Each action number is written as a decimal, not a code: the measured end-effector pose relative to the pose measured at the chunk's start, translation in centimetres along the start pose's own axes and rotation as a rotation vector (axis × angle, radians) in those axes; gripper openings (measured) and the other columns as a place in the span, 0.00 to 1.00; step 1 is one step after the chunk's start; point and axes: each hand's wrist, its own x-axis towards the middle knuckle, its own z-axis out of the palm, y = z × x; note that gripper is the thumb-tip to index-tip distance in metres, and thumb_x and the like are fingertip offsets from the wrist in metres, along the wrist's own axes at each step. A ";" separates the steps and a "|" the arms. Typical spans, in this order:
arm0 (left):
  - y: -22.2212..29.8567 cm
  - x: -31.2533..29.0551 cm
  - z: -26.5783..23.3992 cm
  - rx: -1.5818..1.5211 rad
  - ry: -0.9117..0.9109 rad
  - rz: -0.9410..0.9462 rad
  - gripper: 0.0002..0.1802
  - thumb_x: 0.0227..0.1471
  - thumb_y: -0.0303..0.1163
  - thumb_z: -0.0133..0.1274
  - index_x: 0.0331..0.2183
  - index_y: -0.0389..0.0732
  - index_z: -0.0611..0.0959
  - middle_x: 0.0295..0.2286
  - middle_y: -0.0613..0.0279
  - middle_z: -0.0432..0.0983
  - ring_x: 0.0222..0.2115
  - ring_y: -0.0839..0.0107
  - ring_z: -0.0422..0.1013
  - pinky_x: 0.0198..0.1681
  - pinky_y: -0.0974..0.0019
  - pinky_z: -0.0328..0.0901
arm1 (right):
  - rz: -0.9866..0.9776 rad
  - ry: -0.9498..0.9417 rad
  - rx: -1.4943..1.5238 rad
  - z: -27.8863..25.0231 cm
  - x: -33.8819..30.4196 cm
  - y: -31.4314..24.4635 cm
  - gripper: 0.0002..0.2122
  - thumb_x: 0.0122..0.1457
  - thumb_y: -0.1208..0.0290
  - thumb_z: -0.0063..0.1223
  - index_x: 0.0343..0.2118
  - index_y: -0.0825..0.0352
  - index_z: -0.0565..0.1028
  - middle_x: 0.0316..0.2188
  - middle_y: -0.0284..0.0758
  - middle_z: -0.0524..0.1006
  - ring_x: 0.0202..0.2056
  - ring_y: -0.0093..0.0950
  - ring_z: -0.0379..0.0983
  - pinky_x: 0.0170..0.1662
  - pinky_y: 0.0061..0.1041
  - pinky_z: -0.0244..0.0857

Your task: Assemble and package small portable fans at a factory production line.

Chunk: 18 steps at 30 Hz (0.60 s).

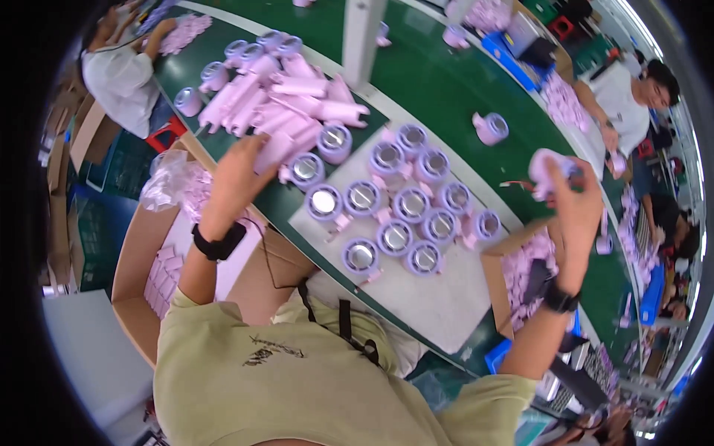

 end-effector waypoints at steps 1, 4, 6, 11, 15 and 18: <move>-0.1 0.4 0.2 -0.013 -0.034 -0.042 0.25 0.40 0.33 0.61 0.43 0.37 0.75 0.36 0.47 0.73 0.40 0.50 0.70 0.43 0.55 0.65 | -0.060 0.052 -0.064 0.5 -3.6 -2.0 0.20 0.49 0.61 0.64 0.41 0.68 0.74 0.22 0.33 0.73 0.21 0.17 0.70 0.21 0.17 0.60; 0.3 1.0 0.2 -0.044 0.001 -0.094 0.25 0.41 0.34 0.59 0.43 0.35 0.77 0.35 0.47 0.75 0.36 0.52 0.72 0.39 0.57 0.66 | -0.135 0.056 -0.159 0.7 -12.5 -3.8 0.17 0.47 0.63 0.65 0.36 0.68 0.76 0.21 0.30 0.72 0.20 0.17 0.67 0.23 0.19 0.61; 1.8 1.7 -0.4 -0.121 -0.029 -0.261 0.25 0.42 0.35 0.59 0.42 0.33 0.78 0.33 0.47 0.76 0.31 0.53 0.74 0.36 0.58 0.67 | 0.121 -0.088 -0.168 1.3 -16.7 -4.5 0.18 0.44 0.62 0.67 0.33 0.69 0.75 0.19 0.33 0.73 0.20 0.20 0.67 0.25 0.22 0.63; 0.5 1.2 0.8 -0.045 -0.022 -0.094 0.25 0.42 0.36 0.60 0.42 0.31 0.78 0.32 0.45 0.76 0.34 0.52 0.74 0.39 0.58 0.66 | 0.182 -0.101 -0.273 4.8 -22.3 1.3 0.21 0.44 0.61 0.67 0.35 0.71 0.74 0.25 0.37 0.74 0.26 0.25 0.71 0.31 0.24 0.65; 0.8 1.0 0.4 -0.043 -0.071 -0.123 0.22 0.44 0.33 0.58 0.41 0.31 0.78 0.36 0.43 0.76 0.38 0.50 0.73 0.42 0.58 0.66 | 0.064 -0.038 -0.004 5.2 -24.1 3.3 0.25 0.47 0.65 0.67 0.48 0.68 0.71 0.34 0.37 0.75 0.28 0.23 0.74 0.31 0.22 0.68; 0.5 0.8 -0.3 -0.019 0.033 -0.064 0.16 0.48 0.28 0.54 0.41 0.35 0.79 0.35 0.49 0.78 0.38 0.54 0.74 0.43 0.61 0.65 | 0.186 -0.155 0.293 4.4 -24.4 3.9 0.28 0.48 0.69 0.66 0.52 0.66 0.69 0.36 0.37 0.75 0.28 0.20 0.74 0.31 0.18 0.68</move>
